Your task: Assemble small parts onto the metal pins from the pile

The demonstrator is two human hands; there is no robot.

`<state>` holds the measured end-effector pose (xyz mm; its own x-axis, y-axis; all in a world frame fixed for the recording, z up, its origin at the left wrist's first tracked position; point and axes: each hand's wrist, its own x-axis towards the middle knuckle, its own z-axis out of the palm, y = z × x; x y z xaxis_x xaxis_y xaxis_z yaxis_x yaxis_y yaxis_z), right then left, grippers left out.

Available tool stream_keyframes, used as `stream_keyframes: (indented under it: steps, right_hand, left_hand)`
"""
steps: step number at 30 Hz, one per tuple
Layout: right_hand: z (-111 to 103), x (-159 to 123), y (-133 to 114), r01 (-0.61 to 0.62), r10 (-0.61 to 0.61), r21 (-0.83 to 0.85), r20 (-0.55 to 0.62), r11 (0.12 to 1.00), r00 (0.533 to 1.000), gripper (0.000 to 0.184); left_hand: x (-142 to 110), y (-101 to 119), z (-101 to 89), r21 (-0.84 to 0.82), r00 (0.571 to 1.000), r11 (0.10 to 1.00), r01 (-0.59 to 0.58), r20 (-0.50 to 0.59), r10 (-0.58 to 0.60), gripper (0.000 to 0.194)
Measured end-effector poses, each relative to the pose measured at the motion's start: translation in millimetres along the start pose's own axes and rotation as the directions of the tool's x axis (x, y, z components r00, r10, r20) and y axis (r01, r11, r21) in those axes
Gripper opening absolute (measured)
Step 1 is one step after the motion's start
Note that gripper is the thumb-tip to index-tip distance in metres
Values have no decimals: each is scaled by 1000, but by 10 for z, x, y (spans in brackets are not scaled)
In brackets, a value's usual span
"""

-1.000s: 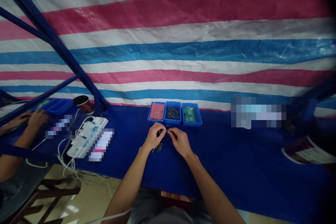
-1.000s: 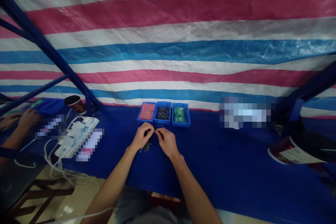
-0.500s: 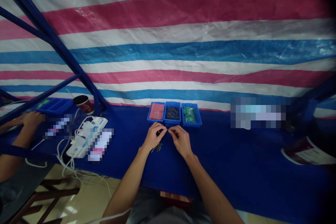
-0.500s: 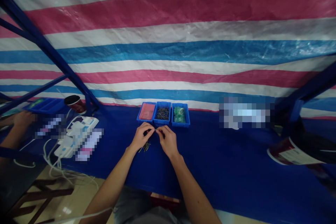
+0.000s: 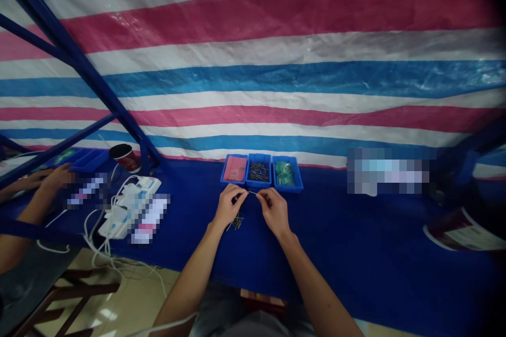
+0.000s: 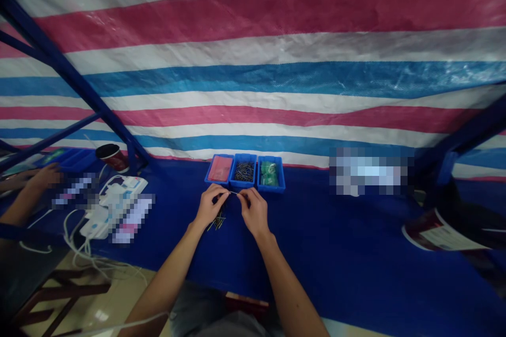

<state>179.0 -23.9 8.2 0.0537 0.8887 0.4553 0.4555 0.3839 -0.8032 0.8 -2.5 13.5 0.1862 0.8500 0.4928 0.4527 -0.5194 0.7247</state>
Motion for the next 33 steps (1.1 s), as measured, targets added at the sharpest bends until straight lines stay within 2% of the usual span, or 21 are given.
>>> stream_keyframes:
  steps: [3, 7, 8, 12, 15, 19, 22, 25, 29, 33]
  right_hand:
    - [-31, 93, 4, -49, 44, -36, -116, 998, 992, 29]
    - [-39, 390, -58, -93, 72, -65, -269, 994, 960, 37]
    - [-36, 477, -77, -94, 68, -80, -279, 992, 958, 39]
    - [-44, 674, -90, -95, 69, -129, -196, 987, 978, 40]
    - [-92, 567, -7, -102, 78, -99, -228, 990, 971, 39]
    - [-143, 247, 136, -131, 113, -62, -230, 989, 967, 38]
    - [-81, 79, 185, -136, 122, -80, -151, 988, 981, 37]
    - [65, 31, 168, -61, 65, -91, 45, 994, 997, 33]
    - [230, 23, 109, 58, -19, -141, 265, 988, 964, 20]
    - [255, -18, 95, 137, -38, -240, 376, 961, 926, 15]
  left_hand:
    - [-2, -8, -20, 0, 999, 1000, 25, -49, -25, 23]
    - [-8, -23, -42, -3, 992, 998, 69, -106, -69, 24]
    - [-10, -31, -46, -1, 989, 997, 80, -121, -80, 25]
    - [-18, -69, -60, -7, 977, 993, 116, -181, -115, 27]
    - [-22, -81, -78, -23, 971, 992, 128, -202, -130, 27]
    - [-21, -59, -94, -38, 967, 990, 133, -215, -139, 28]
    - [-21, -45, -95, -35, 965, 990, 139, -220, -143, 30]
    - [-23, -50, -94, -42, 962, 988, 150, -227, -155, 29]
    - [-21, -75, -102, -62, 963, 986, 155, -212, -164, 26]
    - [-19, -97, -98, -70, 972, 986, 152, -168, -161, 25]
